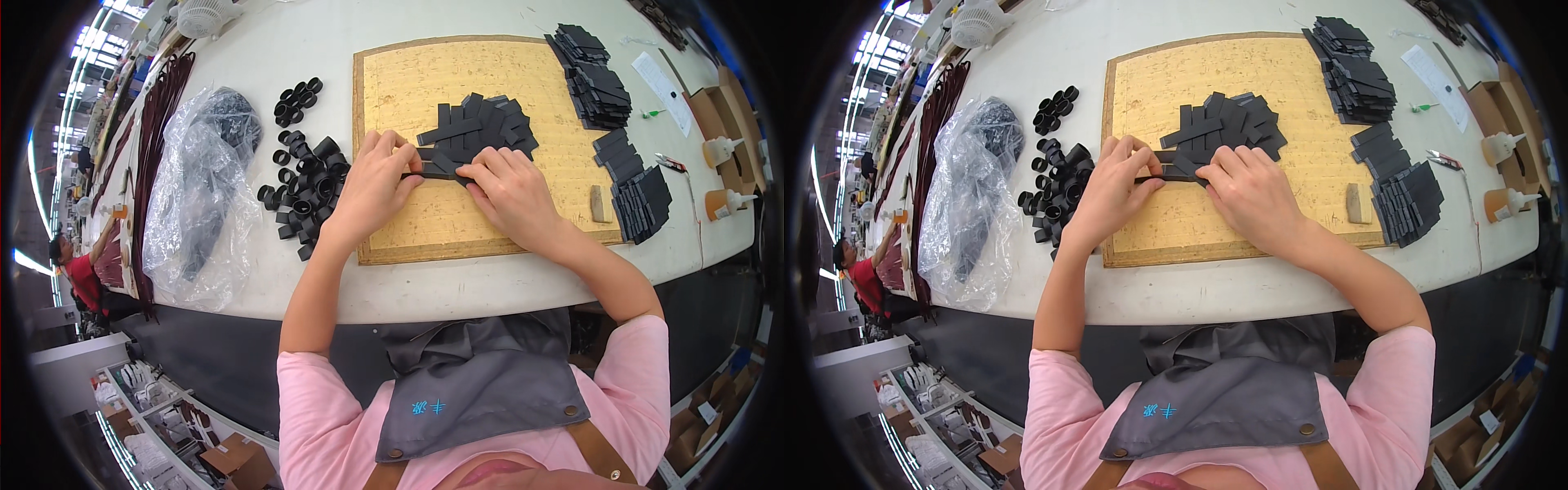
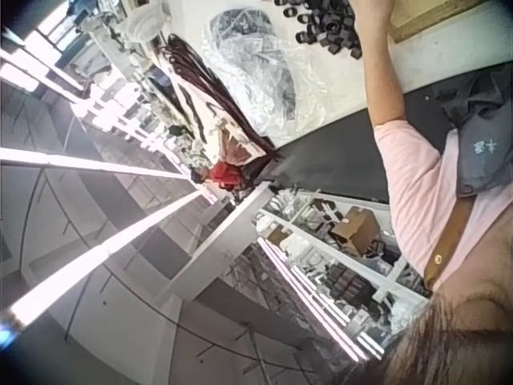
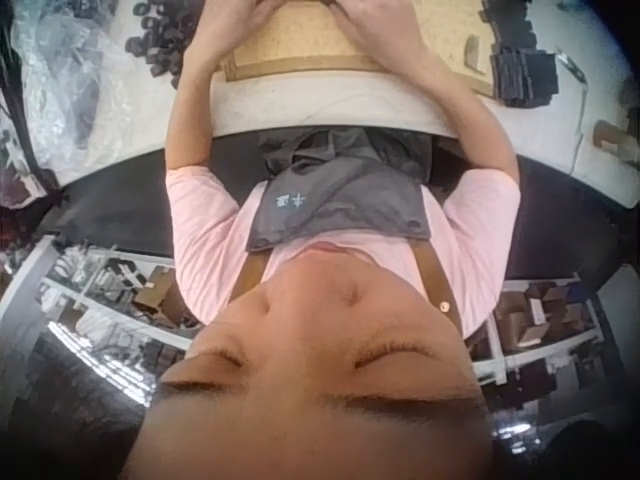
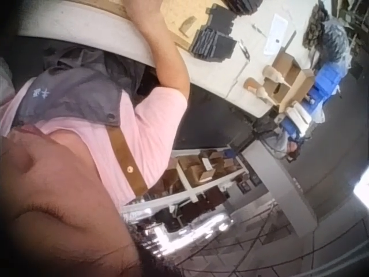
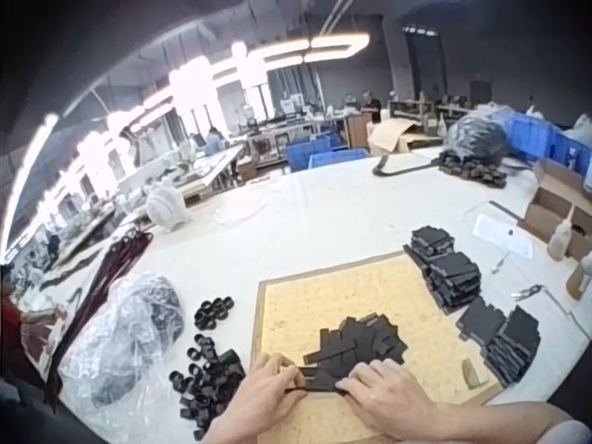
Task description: Assembling small black leather strips into loops by folding and pressing them together.
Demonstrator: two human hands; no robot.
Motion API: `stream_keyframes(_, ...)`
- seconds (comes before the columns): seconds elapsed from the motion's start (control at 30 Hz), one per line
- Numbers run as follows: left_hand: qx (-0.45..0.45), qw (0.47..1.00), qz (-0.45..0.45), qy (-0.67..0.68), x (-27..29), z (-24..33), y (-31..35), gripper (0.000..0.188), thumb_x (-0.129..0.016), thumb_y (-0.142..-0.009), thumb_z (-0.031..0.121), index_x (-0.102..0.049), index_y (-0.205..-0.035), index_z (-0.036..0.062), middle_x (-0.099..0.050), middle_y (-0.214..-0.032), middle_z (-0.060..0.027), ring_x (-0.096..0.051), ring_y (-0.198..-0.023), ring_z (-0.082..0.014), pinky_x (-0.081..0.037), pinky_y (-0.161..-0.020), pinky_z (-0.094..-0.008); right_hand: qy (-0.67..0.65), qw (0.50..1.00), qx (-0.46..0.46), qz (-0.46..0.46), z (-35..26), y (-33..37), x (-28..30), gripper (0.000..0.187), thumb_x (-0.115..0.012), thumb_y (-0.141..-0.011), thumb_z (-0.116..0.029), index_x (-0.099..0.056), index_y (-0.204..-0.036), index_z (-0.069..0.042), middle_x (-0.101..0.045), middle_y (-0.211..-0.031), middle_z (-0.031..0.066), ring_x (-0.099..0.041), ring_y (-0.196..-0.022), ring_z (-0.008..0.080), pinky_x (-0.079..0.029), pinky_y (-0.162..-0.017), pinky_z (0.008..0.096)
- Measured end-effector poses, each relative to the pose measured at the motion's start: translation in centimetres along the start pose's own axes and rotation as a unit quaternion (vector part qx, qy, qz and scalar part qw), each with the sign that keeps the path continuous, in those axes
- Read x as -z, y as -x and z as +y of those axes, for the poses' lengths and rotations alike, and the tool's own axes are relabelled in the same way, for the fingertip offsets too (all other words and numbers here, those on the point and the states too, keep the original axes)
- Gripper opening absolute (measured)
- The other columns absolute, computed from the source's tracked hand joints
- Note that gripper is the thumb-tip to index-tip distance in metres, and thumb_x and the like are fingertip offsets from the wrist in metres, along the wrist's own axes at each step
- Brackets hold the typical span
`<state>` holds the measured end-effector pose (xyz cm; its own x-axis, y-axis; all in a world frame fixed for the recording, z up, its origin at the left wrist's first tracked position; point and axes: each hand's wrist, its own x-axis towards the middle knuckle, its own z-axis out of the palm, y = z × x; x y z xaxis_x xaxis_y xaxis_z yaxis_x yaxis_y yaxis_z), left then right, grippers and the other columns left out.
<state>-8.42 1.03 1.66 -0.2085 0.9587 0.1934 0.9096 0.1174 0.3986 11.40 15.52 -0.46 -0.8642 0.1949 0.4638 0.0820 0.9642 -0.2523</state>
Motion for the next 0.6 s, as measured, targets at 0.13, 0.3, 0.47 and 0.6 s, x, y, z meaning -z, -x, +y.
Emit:
stream_keyframes(0.13,0.120,0.986,0.068,0.096,2.5,3.0,1.5,0.010,-0.072,-0.091,0.001,-0.064,-0.096,0.0029,-0.066,-0.090,-0.0077,-0.062,-0.064,-0.0191,-0.052,-0.060,-0.0309,0.016,1.000,0.011,-0.007,0.5,-0.1,0.3,0.018,-0.073,-0.085,-0.011,-0.070,-0.102,-0.005,-0.059,-0.091,0.0051,-0.058,-0.087,0.0234,-0.044,-0.075,0.0326)
stream_keyframes(0.3,-0.008,0.757,0.007,0.653,5.1,6.5,2.8,0.026,-0.060,-0.099,-0.005,-0.061,-0.125,-0.0014,-0.068,-0.100,-0.0134,-0.068,-0.083,-0.0151,-0.060,-0.073,-0.0269,-0.615,0.756,-0.185,-0.126,-0.2,-0.5,3.2,0.028,-0.060,-0.105,-0.022,-0.064,-0.121,0.000,-0.068,-0.112,0.0070,-0.063,-0.109,0.0166,-0.051,-0.094,0.0328)
stream_keyframes(0.47,-0.027,0.764,-0.079,0.639,-0.1,6.2,3.2,0.019,-0.066,-0.097,-0.002,-0.073,-0.114,0.0034,-0.063,-0.109,-0.0078,-0.065,-0.087,-0.0141,-0.054,-0.076,-0.0252,-0.750,0.554,-0.240,-0.270,-1.8,0.5,4.1,0.032,-0.056,-0.108,-0.023,-0.051,-0.132,-0.002,-0.068,-0.108,0.0076,-0.065,-0.106,0.0143,-0.055,-0.091,0.0304)
stream_keyframes(0.6,-0.089,0.859,-0.019,0.505,-2.0,5.5,2.6,0.016,-0.077,-0.090,0.005,-0.077,-0.106,0.0071,-0.060,-0.116,-0.0059,-0.061,-0.093,-0.0122,-0.049,-0.088,-0.0304,-0.726,0.576,-0.286,-0.245,-0.2,1.5,3.3,0.017,-0.064,-0.104,-0.017,-0.054,-0.111,-0.004,-0.067,-0.098,0.0048,-0.065,-0.079,0.0091,-0.056,-0.074,0.0262)
